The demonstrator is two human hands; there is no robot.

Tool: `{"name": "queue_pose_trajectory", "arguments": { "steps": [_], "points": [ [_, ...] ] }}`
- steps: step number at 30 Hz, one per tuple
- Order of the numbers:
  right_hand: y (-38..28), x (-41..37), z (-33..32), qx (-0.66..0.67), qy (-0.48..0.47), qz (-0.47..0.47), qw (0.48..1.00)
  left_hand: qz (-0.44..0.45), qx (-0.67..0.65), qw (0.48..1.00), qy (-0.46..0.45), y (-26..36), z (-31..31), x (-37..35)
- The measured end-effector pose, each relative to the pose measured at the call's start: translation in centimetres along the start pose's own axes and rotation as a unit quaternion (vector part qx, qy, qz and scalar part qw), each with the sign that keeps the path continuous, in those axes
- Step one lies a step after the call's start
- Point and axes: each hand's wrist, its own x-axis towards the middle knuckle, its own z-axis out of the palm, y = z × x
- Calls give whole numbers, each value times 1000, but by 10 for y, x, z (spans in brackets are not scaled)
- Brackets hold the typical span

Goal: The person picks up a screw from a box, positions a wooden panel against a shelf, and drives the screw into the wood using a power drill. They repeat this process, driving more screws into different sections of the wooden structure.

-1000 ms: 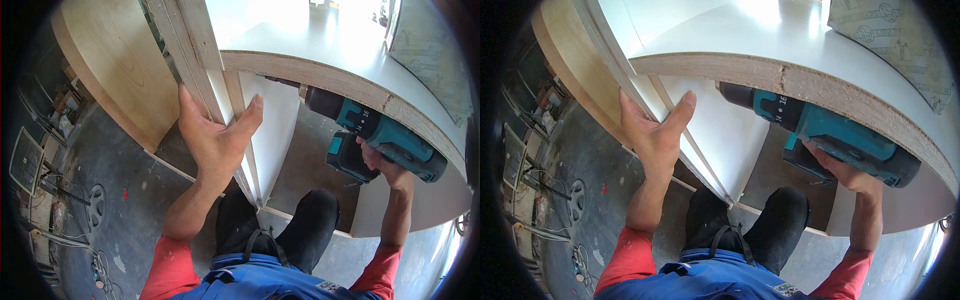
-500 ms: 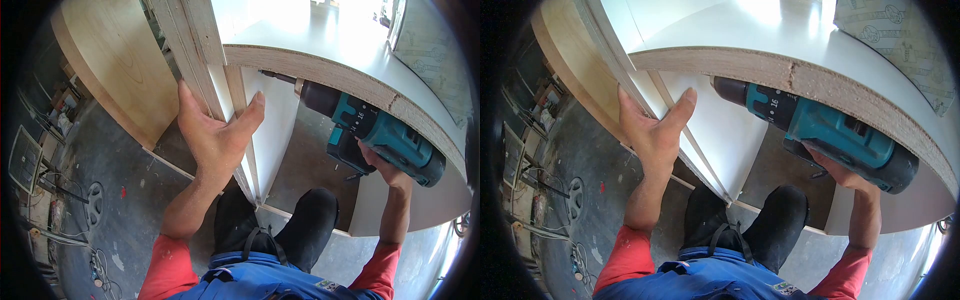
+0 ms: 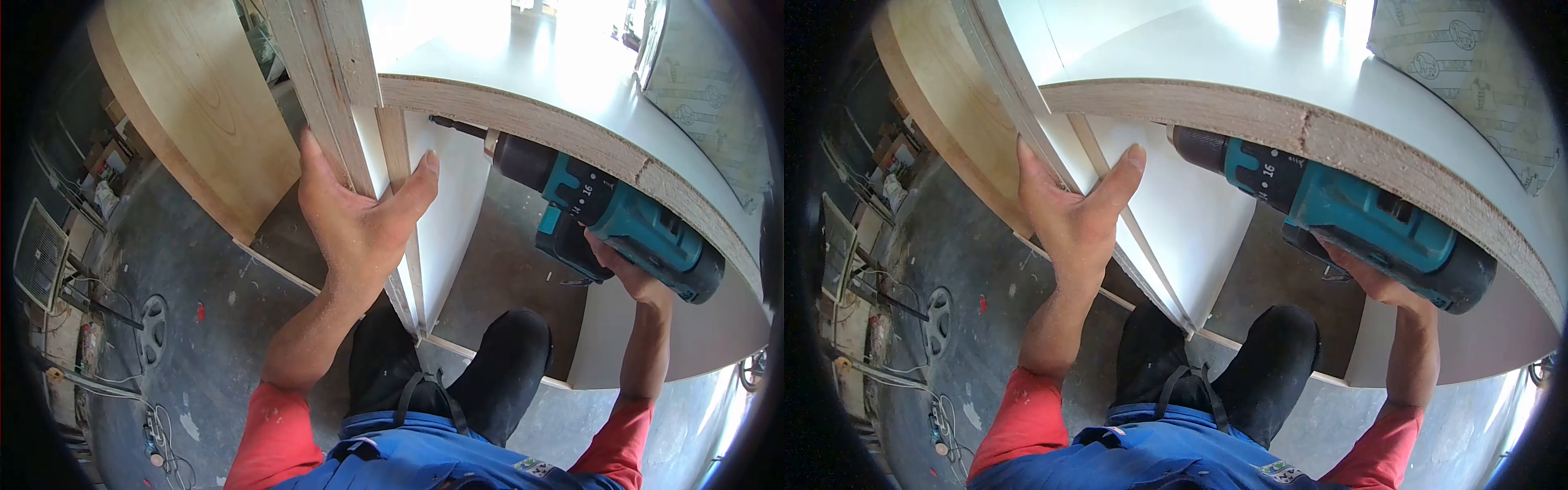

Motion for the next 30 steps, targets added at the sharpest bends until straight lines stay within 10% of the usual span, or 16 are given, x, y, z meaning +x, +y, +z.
{"name": "queue_pose_trajectory", "arguments": {
  "steps": [4,13,15,25,30],
  "points": [
    [1,-6,1,99,-22,47,994,12,-13,999,32,-3,2,1],
    [4,-14,4,-152,-40,-60,986,16,-8,999,41,-2,3,0],
    [1,-6,1,-70,55,-26,996,10,-5,999,42,0,4,1],
    [1,-4,10,138,-43,156,977,18,-5,999,45,-3,5,1],
    [10,15,-9,-203,13,-134,970,36,18,998,39,-11,1,1]
  ]
}}
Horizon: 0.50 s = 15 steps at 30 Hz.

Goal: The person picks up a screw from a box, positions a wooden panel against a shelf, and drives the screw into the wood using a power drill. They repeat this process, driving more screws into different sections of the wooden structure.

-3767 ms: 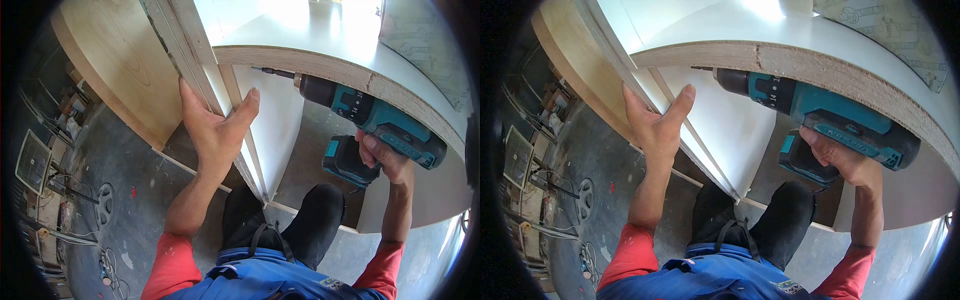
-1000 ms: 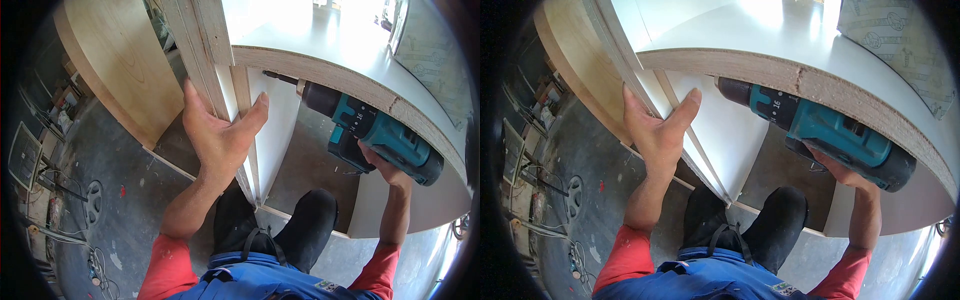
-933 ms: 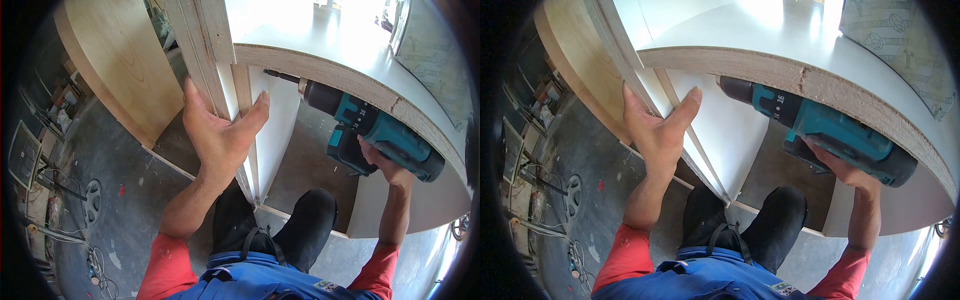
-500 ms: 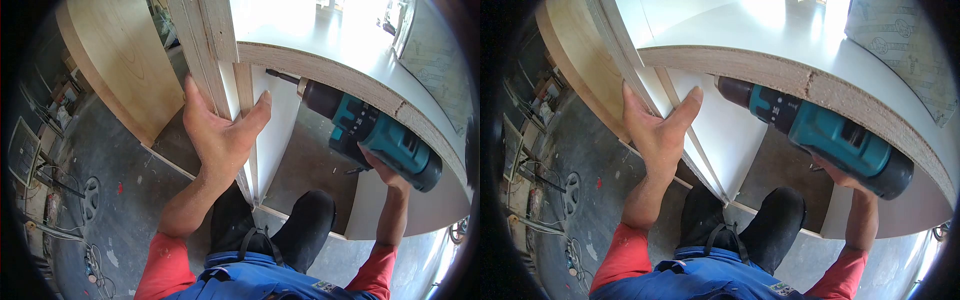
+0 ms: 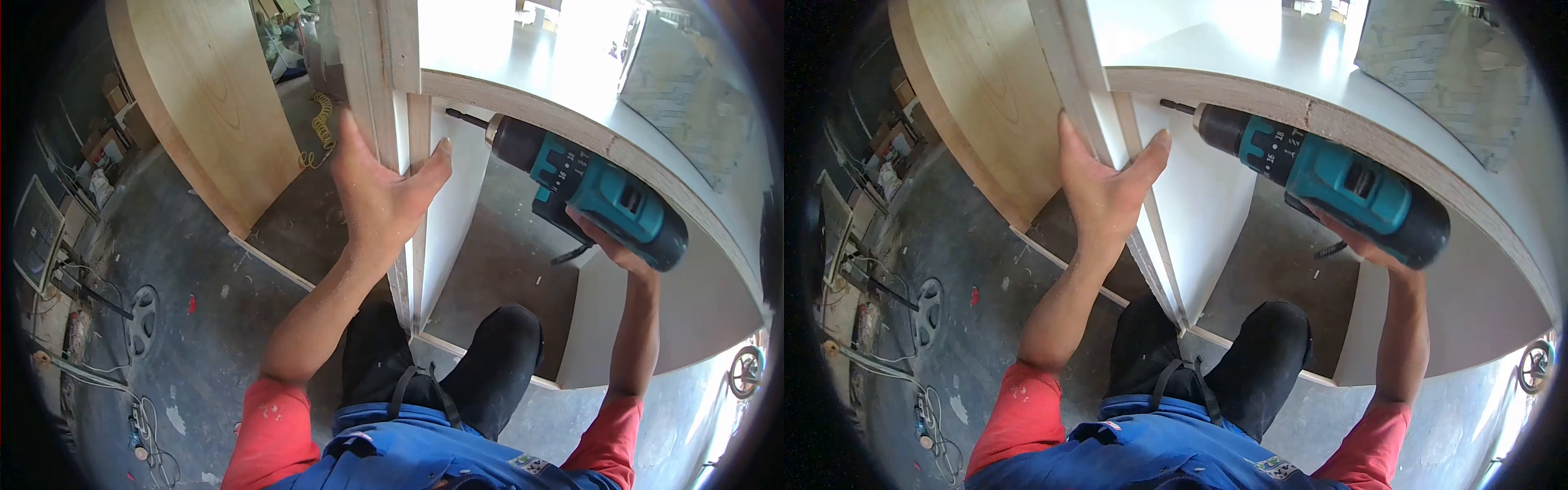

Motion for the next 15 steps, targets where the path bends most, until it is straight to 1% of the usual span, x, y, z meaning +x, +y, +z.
{"name": "queue_pose_trajectory", "arguments": {
  "steps": [1,2,3,4,5,6,7,8,10,11,12,15],
  "points": [
    [1,-1,2,-7,1,-1,1000,18,5,1000,-8,-2,-1,1],
    [-2,-4,8,160,46,120,979,36,11,999,-17,0,-1,3],
    [-3,-7,12,319,90,234,914,0,7,999,-32,6,-3,1],
    [-2,-13,10,312,92,231,917,5,2,1000,-29,9,-5,3],
    [-1,-22,4,466,33,351,812,-5,-25,998,-53,9,-7,4],
    [-3,-31,-1,594,-29,454,663,-16,-52,996,-77,9,-9,4],
    [-12,-42,-7,612,-11,463,641,-45,-92,986,-132,9,-18,8],
    [-23,-54,-13,628,9,470,620,-36,-100,986,-132,12,-23,15],
    [-45,-78,-32,653,8,479,587,-64,-245,950,-180,16,-27,35],
    [-59,-92,-42,639,-18,528,559,-25,-258,945,-198,24,-26,50],
    [-76,-107,-52,622,-43,576,528,-15,-265,943,-200,28,-24,65],
    [-141,-142,-72,575,-27,682,452,-14,-311,924,-220,41,-14,102]
  ]
}}
